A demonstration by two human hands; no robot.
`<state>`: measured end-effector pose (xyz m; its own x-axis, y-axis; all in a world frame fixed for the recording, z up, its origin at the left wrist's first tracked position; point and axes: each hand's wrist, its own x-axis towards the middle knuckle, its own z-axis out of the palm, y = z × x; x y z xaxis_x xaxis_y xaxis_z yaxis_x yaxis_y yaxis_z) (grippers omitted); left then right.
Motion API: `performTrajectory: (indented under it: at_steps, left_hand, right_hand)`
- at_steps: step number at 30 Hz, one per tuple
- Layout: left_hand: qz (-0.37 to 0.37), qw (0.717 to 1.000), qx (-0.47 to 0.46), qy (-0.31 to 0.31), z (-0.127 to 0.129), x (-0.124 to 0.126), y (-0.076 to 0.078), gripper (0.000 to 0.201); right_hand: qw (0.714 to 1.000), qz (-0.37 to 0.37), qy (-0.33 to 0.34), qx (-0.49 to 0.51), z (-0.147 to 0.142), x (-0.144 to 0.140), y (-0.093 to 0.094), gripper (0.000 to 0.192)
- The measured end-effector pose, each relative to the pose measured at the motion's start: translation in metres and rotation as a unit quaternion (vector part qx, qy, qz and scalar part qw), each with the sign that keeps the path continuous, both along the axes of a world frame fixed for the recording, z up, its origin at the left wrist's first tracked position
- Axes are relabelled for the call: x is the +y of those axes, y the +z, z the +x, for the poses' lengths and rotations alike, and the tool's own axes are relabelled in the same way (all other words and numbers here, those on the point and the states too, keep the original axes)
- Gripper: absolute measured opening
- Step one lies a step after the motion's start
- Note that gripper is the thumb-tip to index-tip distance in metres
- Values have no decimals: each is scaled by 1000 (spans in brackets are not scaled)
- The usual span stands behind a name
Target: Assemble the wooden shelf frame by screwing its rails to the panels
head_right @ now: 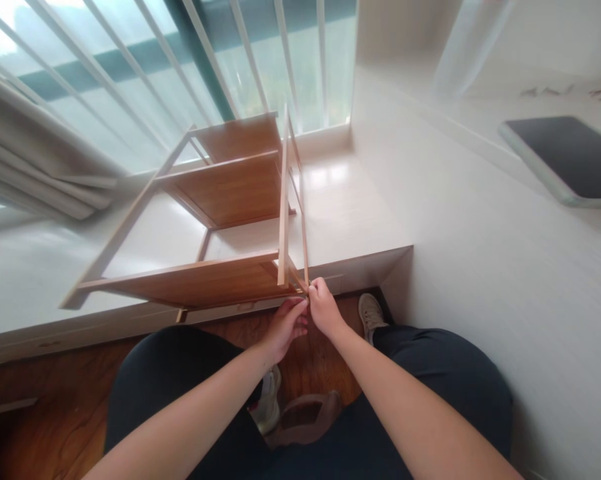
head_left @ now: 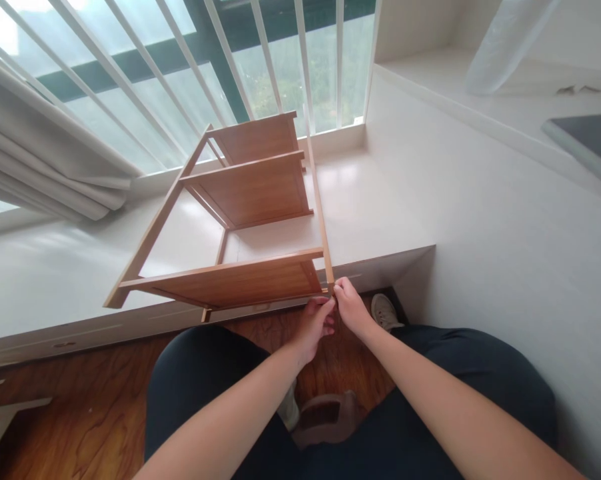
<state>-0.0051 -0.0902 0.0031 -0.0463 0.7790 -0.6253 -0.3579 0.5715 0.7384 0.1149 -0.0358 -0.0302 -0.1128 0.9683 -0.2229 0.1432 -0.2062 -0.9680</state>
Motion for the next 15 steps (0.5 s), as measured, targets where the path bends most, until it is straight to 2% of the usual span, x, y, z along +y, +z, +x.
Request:
performTrajectory:
  at_steps: [9, 15]
  left_hand:
    - [0, 999, -13, 43, 2, 17, -2, 48]
    - [3, 996, -50, 76, 4, 20, -3, 41]
  right_hand:
    - [996, 22, 69, -58, 13, 5, 18, 17]
    - [978, 59, 130, -152, 27, 15, 28, 16]
